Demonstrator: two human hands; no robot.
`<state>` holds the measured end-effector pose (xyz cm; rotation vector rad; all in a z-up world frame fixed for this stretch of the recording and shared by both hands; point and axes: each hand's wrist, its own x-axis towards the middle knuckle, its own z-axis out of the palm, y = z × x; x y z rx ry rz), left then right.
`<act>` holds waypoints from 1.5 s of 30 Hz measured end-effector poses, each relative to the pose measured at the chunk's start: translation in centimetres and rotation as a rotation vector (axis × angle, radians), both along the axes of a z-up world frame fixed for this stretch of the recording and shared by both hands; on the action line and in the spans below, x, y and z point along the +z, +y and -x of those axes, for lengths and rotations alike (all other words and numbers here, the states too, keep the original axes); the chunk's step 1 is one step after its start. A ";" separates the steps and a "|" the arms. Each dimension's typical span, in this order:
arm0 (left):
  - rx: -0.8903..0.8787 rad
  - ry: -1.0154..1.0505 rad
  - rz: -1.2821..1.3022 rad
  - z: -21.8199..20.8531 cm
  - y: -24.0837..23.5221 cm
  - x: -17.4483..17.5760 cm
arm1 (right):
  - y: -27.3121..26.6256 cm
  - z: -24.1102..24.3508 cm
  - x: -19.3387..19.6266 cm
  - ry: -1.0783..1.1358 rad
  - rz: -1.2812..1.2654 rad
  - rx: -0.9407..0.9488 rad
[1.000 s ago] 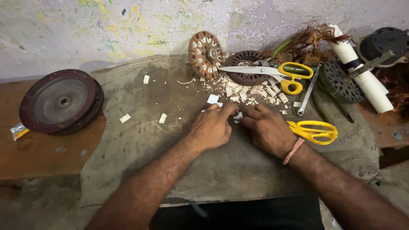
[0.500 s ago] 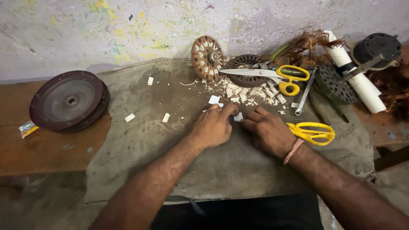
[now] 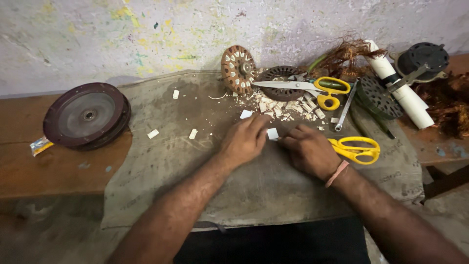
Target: The person cuts small rectangular pieces of insulation paper and inserts them into the slots of an electric motor stator by hand and using scissors.
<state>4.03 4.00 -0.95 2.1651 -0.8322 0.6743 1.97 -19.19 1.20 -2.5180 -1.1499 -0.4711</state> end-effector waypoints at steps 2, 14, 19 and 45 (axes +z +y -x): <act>0.099 0.044 -0.063 -0.1 -0.2 -0.1 | 0.0 0.4 -0.3 -0.032 -0.048 -0.029; 0.146 0.230 -0.268 -1.1 -0.7 0.2 | -7.2 -10.8 0.7 -0.146 0.004 -0.584; 0.034 0.338 -0.055 -0.8 -0.4 1.2 | -7.2 -12.4 -0.4 -0.084 0.071 -0.531; -0.104 0.457 0.968 -14.5 9.4 5.3 | -6.1 -10.7 -2.0 -0.278 0.099 -0.630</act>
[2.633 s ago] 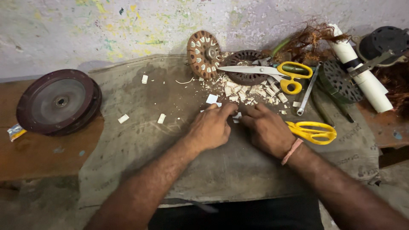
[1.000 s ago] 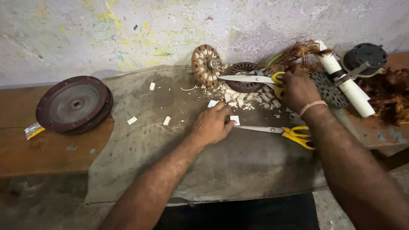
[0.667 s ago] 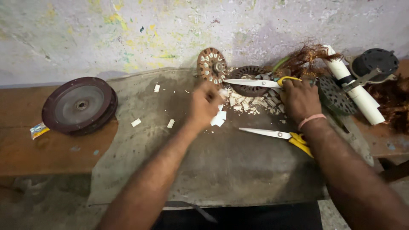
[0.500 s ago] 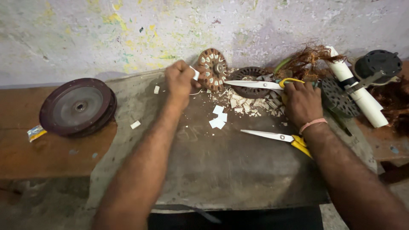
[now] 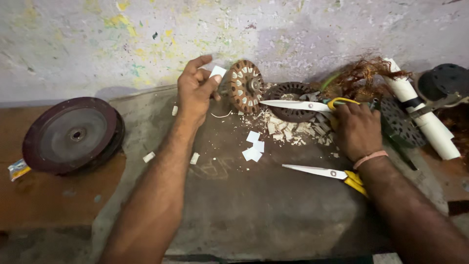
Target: The person cuts small rectangular pieces of insulation paper and inserts them into the slots of an electric motor stator by hand and using scissors.
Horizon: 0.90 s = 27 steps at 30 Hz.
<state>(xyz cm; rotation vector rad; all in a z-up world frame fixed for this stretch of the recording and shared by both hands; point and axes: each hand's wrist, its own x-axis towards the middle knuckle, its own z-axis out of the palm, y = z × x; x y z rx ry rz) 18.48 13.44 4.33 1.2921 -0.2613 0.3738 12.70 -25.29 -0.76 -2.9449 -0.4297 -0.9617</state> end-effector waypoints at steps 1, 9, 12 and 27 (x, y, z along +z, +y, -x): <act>-0.010 0.057 -0.010 0.1 0.2 0.2 | 0.2 -0.1 0.1 0.010 -0.011 -0.002; -0.081 0.078 -0.008 -1.1 1.4 -1.9 | 0.1 -0.2 -0.1 0.011 0.000 -0.010; -0.089 0.080 -0.035 -1.8 1.5 -2.5 | 0.1 -0.2 -0.3 0.016 0.008 -0.029; 0.185 0.143 -0.407 0.2 0.2 -0.2 | 0.1 -0.2 -0.1 0.065 0.019 -0.067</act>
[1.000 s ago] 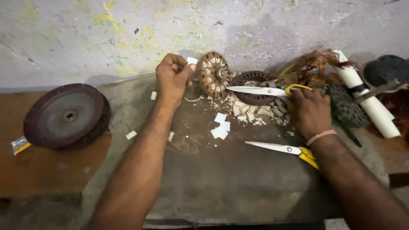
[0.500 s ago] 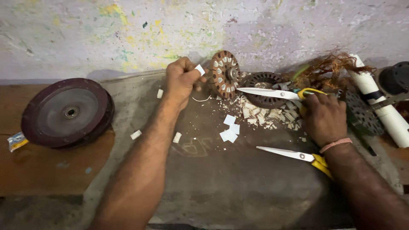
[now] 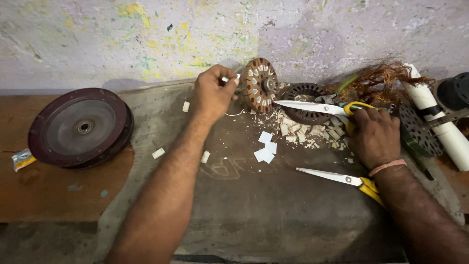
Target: The person cuts small rectangular pieces of insulation paper and inserts them into the slots of an electric motor stator by hand and using scissors.
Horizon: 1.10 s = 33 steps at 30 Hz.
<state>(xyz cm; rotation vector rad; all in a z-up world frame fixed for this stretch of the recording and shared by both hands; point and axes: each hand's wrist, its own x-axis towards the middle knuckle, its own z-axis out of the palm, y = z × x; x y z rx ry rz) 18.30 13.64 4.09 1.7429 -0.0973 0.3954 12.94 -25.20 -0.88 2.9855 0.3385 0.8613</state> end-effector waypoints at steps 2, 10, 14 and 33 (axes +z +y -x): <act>0.079 -0.025 -0.067 0.7 -0.2 0.8 | 0.0 0.1 0.0 0.008 -0.002 -0.004; 0.188 -0.441 -0.198 -0.6 -1.1 -1.3 | 0.1 0.2 0.1 -0.010 0.001 0.009; 0.181 -0.569 -0.258 -1.1 -1.6 -2.5 | 0.0 0.1 0.1 -0.004 0.010 0.005; 0.075 -0.088 -0.010 -1.8 -1.4 -4.3 | 0.0 0.0 0.0 0.007 -0.003 -0.002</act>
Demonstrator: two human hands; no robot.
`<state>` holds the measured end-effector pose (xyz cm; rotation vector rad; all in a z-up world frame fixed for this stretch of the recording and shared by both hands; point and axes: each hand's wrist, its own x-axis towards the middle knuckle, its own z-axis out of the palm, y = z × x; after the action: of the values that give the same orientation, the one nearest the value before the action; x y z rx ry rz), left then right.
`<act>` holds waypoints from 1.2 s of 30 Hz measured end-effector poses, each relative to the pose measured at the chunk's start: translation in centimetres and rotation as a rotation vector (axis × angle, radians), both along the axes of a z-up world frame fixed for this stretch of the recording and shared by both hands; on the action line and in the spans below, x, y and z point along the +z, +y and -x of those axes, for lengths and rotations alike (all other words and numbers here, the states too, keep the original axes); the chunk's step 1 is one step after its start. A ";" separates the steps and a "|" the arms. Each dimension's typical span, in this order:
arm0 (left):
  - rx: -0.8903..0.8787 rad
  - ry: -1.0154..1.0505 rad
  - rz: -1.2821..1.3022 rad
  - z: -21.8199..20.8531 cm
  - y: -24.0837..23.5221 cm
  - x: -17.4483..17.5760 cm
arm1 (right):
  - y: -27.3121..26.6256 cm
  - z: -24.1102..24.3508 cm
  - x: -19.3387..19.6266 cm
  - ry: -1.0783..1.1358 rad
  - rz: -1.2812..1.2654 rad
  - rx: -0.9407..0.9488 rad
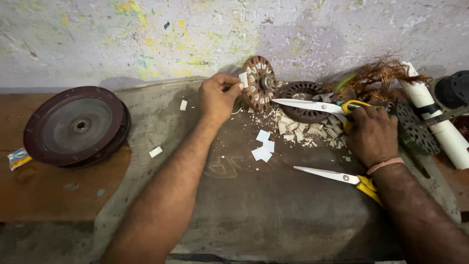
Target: The person cuts small rectangular pieces of insulation paper and inserts them into the slots of an electric motor stator by hand and using scissors.
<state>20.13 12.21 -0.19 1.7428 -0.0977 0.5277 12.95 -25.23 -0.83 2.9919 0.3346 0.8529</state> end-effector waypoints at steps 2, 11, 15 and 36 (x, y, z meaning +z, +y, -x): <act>-0.047 0.100 0.142 -0.4 -0.2 -0.1 | 0.0 0.1 0.0 -0.003 0.006 0.002; -0.203 0.118 0.411 -0.8 0.3 -0.6 | -0.2 0.0 -0.3 -0.027 -0.003 0.023; -0.235 0.176 0.539 -1.2 0.6 -1.0 | -0.3 0.0 -0.4 -0.021 0.000 0.017; -0.217 0.161 0.411 -0.6 0.5 -0.3 | -0.1 0.0 -0.2 0.015 0.000 -0.012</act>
<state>20.75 12.66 -0.49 1.3457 -0.0583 0.2260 12.92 -25.38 -1.07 2.9987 0.3166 0.8295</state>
